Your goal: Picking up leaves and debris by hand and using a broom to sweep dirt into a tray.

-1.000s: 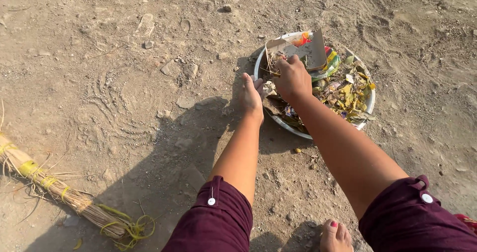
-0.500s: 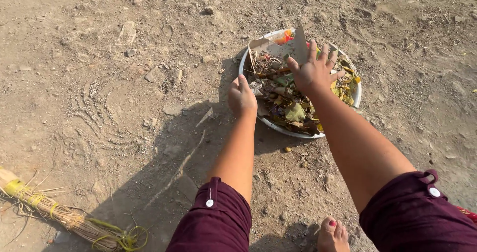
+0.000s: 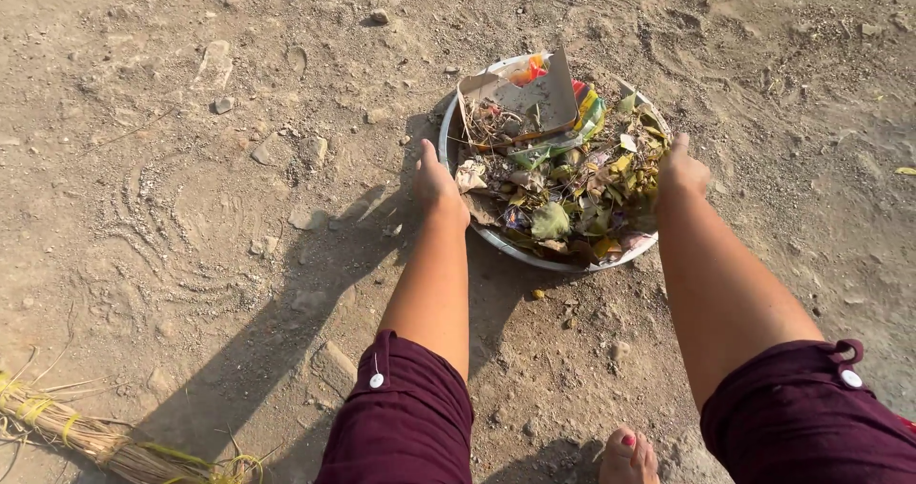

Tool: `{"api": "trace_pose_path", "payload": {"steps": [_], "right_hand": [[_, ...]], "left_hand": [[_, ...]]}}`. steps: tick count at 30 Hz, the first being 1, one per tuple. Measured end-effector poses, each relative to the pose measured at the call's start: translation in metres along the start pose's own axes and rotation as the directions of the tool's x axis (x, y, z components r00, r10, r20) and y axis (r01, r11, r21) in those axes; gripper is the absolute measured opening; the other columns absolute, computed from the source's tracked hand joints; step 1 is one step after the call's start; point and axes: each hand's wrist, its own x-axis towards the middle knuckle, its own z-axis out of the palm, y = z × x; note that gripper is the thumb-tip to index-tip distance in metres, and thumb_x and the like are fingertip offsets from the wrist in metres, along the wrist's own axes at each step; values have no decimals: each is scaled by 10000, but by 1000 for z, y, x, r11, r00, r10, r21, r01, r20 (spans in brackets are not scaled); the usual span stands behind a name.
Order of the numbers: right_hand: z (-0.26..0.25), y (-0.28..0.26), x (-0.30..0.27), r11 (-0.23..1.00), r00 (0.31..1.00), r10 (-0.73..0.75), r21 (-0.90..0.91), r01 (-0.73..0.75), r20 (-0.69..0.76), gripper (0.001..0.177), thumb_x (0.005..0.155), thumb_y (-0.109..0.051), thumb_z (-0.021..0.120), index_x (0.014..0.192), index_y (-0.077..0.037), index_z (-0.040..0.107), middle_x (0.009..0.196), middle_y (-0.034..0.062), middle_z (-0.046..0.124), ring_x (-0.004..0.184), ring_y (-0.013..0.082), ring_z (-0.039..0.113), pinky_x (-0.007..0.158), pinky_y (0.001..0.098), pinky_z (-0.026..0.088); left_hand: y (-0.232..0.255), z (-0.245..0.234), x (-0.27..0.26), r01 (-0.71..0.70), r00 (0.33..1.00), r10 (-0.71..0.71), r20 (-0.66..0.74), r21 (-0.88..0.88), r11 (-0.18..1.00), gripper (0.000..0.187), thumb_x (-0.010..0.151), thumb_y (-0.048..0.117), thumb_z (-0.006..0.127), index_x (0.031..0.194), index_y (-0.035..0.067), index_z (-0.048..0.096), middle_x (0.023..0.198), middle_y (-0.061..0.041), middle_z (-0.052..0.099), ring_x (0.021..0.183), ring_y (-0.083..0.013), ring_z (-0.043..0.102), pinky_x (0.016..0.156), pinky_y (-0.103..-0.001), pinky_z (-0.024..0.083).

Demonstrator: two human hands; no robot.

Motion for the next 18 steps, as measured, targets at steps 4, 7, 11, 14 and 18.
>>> {"api": "trace_pose_path", "payload": {"steps": [4, 7, 11, 14, 18], "right_hand": [[-19, 0, -15, 860, 973, 207, 456, -230, 99, 788, 822, -720, 600, 1237, -60, 713, 1227, 67, 771, 1142, 178, 747, 980, 408, 589], [-20, -4, -38, 846, 951, 308, 446, -293, 42, 740, 846, -638, 681, 1291, -53, 596, 1210, 92, 656, 1077, 246, 648, 929, 465, 516], [-8, -5, -42, 647, 915, 402, 699, -303, 25, 649, 832, -538, 680, 1196, 0, 671, 1078, 109, 763, 982, 232, 728, 887, 442, 562], [0, -15, -58, 607, 913, 406, 735, -302, 39, 606, 828, -517, 674, 1144, -1, 645, 1042, 118, 727, 922, 226, 689, 843, 444, 536], [27, -29, -80, 593, 945, 317, 760, -265, 82, 496, 825, -458, 619, 1070, -35, 695, 986, 117, 787, 846, 204, 674, 714, 455, 532]], "left_hand": [[15, 2, -3, 98, 992, -105, -73, -98, 990, 742, 972, 547, 512, 1498, 25, 468, 1496, -209, 521, 1369, -318, 534, 1136, -488, 397], [15, -1, 9, 139, 985, -156, -76, -185, 973, 816, 930, 570, 544, 1533, 36, 417, 1553, -198, 463, 1416, -336, 482, 1166, -519, 358], [17, -9, 14, 139, 981, -167, -95, -255, 957, 856, 924, 576, 558, 1571, 50, 363, 1615, -194, 379, 1458, -351, 420, 1189, -529, 327], [11, -28, 28, 83, 979, -137, -154, -316, 945, 837, 927, 565, 569, 1552, 38, 396, 1615, -187, 384, 1460, -342, 417, 1190, -520, 334], [28, -61, 31, -30, 959, -65, -275, -328, 944, 787, 922, 555, 573, 1486, 13, 488, 1574, -165, 461, 1436, -317, 447, 1166, -532, 344]]}}
